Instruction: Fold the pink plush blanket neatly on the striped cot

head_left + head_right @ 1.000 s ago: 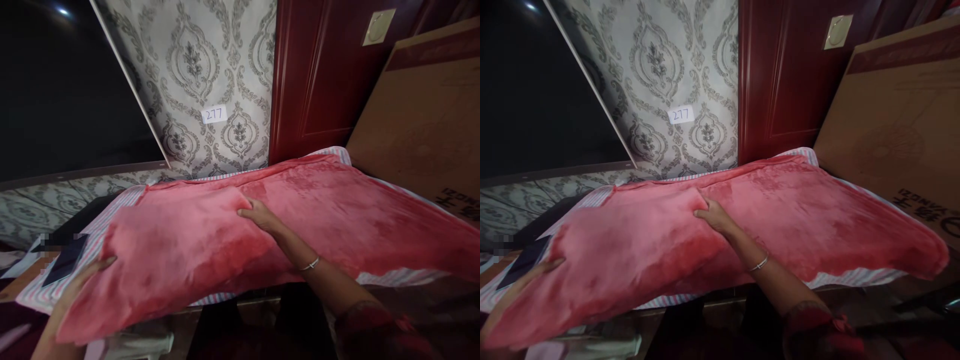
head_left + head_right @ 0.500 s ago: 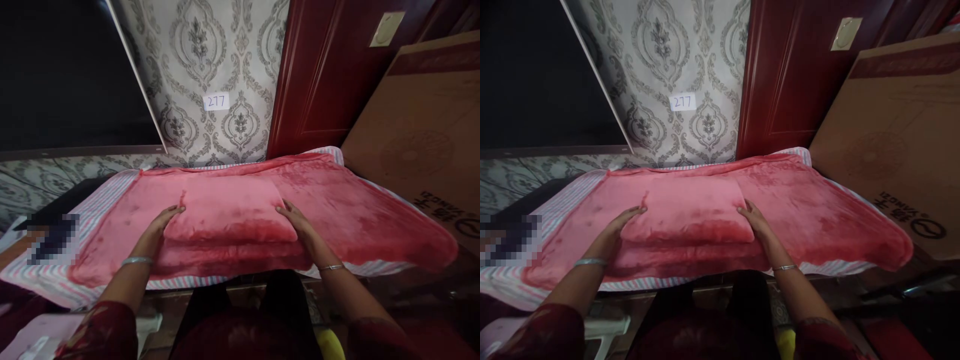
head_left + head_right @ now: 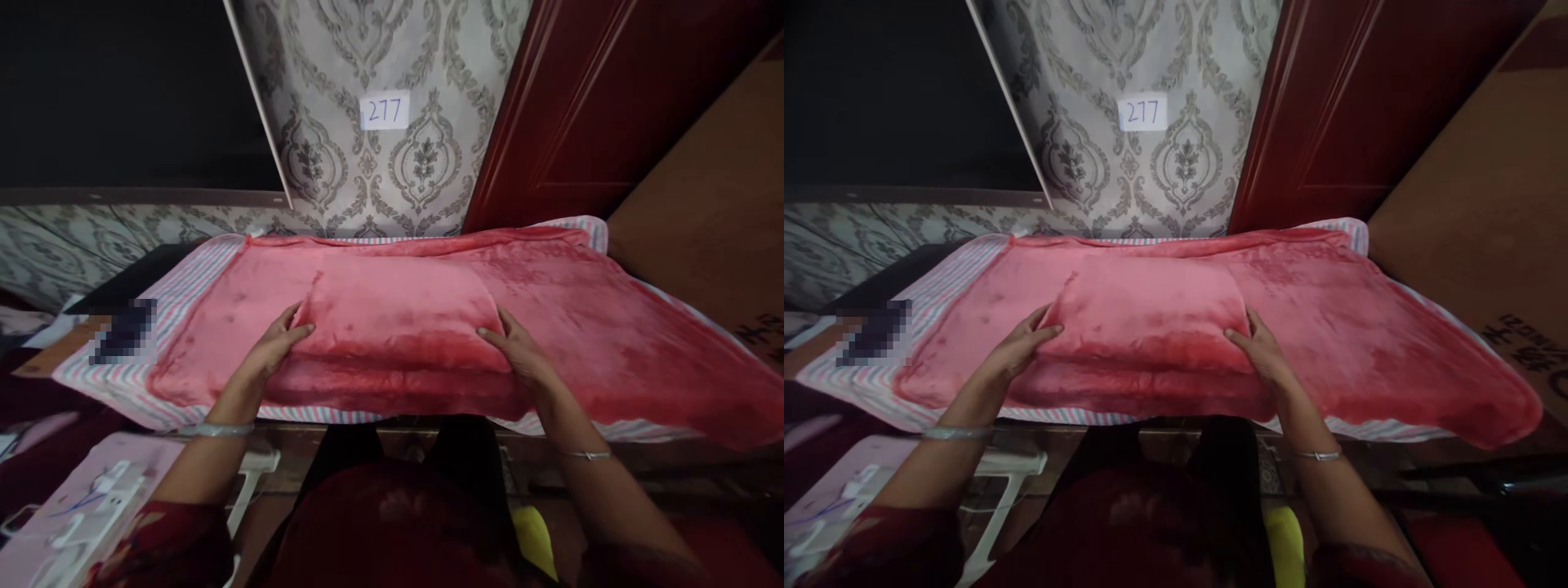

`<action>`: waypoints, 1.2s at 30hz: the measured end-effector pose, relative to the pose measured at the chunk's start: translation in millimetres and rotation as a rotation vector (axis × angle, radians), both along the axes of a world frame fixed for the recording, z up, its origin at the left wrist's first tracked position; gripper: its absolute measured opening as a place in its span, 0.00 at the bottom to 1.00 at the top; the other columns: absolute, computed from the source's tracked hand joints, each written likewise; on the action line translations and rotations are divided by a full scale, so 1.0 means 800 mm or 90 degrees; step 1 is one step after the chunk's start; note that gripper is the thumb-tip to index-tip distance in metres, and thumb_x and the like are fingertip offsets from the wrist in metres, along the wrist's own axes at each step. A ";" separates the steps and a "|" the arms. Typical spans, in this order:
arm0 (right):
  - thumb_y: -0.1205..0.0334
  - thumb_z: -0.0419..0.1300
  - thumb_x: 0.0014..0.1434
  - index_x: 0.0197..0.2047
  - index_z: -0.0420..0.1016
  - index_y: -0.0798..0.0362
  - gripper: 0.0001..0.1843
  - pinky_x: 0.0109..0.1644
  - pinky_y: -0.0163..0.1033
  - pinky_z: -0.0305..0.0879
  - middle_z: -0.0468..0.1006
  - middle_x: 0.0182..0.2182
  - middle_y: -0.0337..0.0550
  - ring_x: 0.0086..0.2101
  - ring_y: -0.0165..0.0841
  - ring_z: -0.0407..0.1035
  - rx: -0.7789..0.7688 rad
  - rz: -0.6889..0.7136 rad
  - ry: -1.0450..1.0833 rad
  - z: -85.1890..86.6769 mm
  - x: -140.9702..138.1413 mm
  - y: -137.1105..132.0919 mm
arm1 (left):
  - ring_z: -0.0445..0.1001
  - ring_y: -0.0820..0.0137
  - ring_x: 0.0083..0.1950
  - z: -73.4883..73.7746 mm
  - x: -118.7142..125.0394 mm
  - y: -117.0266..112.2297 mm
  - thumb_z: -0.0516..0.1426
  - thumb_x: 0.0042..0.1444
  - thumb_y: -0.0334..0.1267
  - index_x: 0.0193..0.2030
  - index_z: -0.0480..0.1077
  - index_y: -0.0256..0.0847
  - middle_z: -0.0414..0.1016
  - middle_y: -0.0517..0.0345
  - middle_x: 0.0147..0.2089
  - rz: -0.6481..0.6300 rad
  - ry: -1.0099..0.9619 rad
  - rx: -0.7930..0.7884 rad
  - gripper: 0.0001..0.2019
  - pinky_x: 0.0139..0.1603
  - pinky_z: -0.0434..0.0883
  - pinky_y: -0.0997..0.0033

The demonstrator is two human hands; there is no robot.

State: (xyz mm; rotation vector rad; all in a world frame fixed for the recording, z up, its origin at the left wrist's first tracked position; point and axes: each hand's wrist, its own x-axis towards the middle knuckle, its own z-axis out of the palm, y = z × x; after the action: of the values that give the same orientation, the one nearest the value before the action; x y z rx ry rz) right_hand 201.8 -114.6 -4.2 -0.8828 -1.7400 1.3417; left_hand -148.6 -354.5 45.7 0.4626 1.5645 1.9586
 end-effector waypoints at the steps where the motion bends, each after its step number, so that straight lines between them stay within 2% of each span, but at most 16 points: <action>1: 0.45 0.71 0.50 0.69 0.64 0.50 0.47 0.73 0.55 0.50 0.63 0.69 0.49 0.67 0.48 0.57 0.003 -0.010 0.002 -0.001 0.002 0.001 | 0.70 0.53 0.65 -0.003 0.000 -0.001 0.73 0.33 0.27 0.55 0.75 0.37 0.78 0.43 0.56 -0.002 0.009 0.003 0.37 0.68 0.64 0.57; 5: 0.43 0.71 0.51 0.69 0.64 0.48 0.46 0.71 0.54 0.56 0.64 0.69 0.48 0.66 0.47 0.59 -0.031 0.014 -0.005 -0.016 0.010 -0.005 | 0.69 0.53 0.65 -0.021 -0.008 -0.012 0.73 0.33 0.32 0.54 0.75 0.37 0.77 0.44 0.57 -0.033 0.043 -0.068 0.36 0.68 0.63 0.58; 8: 0.40 0.68 0.54 0.68 0.65 0.49 0.44 0.68 0.53 0.61 0.67 0.67 0.49 0.64 0.47 0.63 -0.046 0.020 -0.010 -0.030 0.014 -0.011 | 0.70 0.50 0.64 -0.034 -0.013 -0.020 0.73 0.37 0.44 0.59 0.73 0.36 0.77 0.44 0.58 -0.099 0.120 -0.138 0.39 0.68 0.64 0.53; 11: 0.38 0.65 0.56 0.67 0.67 0.49 0.40 0.67 0.54 0.62 0.71 0.64 0.49 0.62 0.47 0.65 0.012 0.002 -0.045 -0.037 0.013 -0.011 | 0.73 0.51 0.60 -0.035 -0.016 -0.023 0.68 0.43 0.55 0.62 0.70 0.37 0.78 0.45 0.57 -0.160 0.207 -0.185 0.41 0.63 0.69 0.54; 13: 0.37 0.62 0.57 0.65 0.69 0.50 0.39 0.66 0.55 0.62 0.73 0.62 0.51 0.60 0.48 0.66 0.087 -0.031 -0.103 -0.034 0.012 -0.010 | 0.75 0.53 0.56 -0.031 -0.016 -0.024 0.65 0.44 0.58 0.60 0.71 0.38 0.78 0.45 0.55 -0.126 0.304 -0.229 0.39 0.58 0.72 0.56; 15: 0.36 0.60 0.57 0.64 0.70 0.54 0.40 0.62 0.56 0.65 0.75 0.58 0.57 0.55 0.50 0.70 0.183 -0.089 -0.175 -0.027 0.012 -0.013 | 0.76 0.55 0.51 -0.026 -0.015 -0.028 0.63 0.44 0.59 0.55 0.74 0.39 0.78 0.45 0.53 -0.044 0.439 -0.286 0.34 0.52 0.74 0.59; 17: 0.36 0.56 0.58 0.63 0.71 0.58 0.40 0.55 0.56 0.70 0.76 0.51 0.61 0.47 0.49 0.73 0.267 -0.143 -0.241 -0.018 0.014 -0.020 | 0.76 0.60 0.42 -0.023 -0.010 -0.035 0.61 0.46 0.58 0.52 0.76 0.40 0.79 0.48 0.47 0.022 0.547 -0.335 0.31 0.45 0.74 0.61; 19: 0.37 0.53 0.60 0.61 0.73 0.60 0.39 0.48 0.53 0.71 0.77 0.45 0.60 0.40 0.46 0.73 0.311 -0.174 -0.291 -0.010 0.019 -0.031 | 0.74 0.64 0.34 -0.024 -0.003 -0.046 0.60 0.47 0.59 0.51 0.76 0.40 0.78 0.53 0.37 0.047 0.571 -0.363 0.30 0.38 0.73 0.65; 22: 0.37 0.50 0.60 0.57 0.76 0.59 0.37 0.39 0.47 0.69 0.78 0.35 0.53 0.32 0.42 0.72 0.282 -0.187 -0.328 -0.006 0.033 -0.047 | 0.70 0.67 0.24 -0.029 0.008 -0.064 0.61 0.43 0.63 0.49 0.74 0.41 0.73 0.60 0.25 0.050 0.446 -0.359 0.33 0.26 0.68 0.69; 24: 0.35 0.50 0.59 0.53 0.78 0.58 0.37 0.33 0.44 0.66 0.76 0.28 0.48 0.27 0.41 0.70 0.237 -0.196 -0.334 -0.008 0.043 -0.055 | 0.69 0.68 0.20 -0.029 0.015 -0.071 0.63 0.39 0.66 0.49 0.71 0.40 0.73 0.61 0.23 0.011 0.304 -0.325 0.36 0.20 0.65 0.70; 26: 0.32 0.51 0.56 0.50 0.79 0.56 0.38 0.30 0.43 0.64 0.74 0.22 0.44 0.24 0.40 0.69 0.185 -0.199 -0.324 -0.010 0.049 -0.061 | 0.70 0.66 0.19 -0.024 0.020 -0.074 0.67 0.35 0.64 0.51 0.69 0.39 0.76 0.58 0.24 -0.038 0.189 -0.278 0.40 0.18 0.66 0.70; 28: 0.30 0.53 0.53 0.52 0.78 0.56 0.41 0.27 0.42 0.64 0.73 0.19 0.41 0.22 0.40 0.69 0.104 -0.178 -0.281 -0.011 0.051 -0.065 | 0.74 0.64 0.21 -0.015 0.024 -0.073 0.71 0.33 0.60 0.52 0.67 0.38 0.79 0.54 0.26 -0.061 0.122 -0.237 0.42 0.21 0.70 0.69; 32: 0.30 0.62 0.47 0.64 0.69 0.59 0.51 0.26 0.43 0.69 0.75 0.19 0.40 0.22 0.42 0.72 -0.089 -0.122 -0.143 -0.008 0.049 -0.070 | 0.82 0.55 0.30 -0.002 0.022 -0.072 0.73 0.34 0.50 0.55 0.67 0.38 0.81 0.50 0.29 -0.063 0.026 -0.189 0.41 0.31 0.78 0.62; 36: 0.36 0.69 0.46 0.68 0.66 0.56 0.53 0.32 0.44 0.76 0.76 0.21 0.37 0.25 0.40 0.74 -0.186 -0.104 -0.040 -0.003 0.053 -0.066 | 0.84 0.52 0.36 -0.002 0.013 -0.074 0.71 0.39 0.39 0.54 0.70 0.40 0.81 0.55 0.29 -0.059 -0.089 -0.112 0.33 0.41 0.81 0.54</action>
State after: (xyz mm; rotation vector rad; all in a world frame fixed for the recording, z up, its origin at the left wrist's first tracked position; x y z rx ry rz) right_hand 244.4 -167.2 -6.6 -1.2145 -1.5024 1.4933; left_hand -138.0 -413.7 44.2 0.3128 1.5797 1.7285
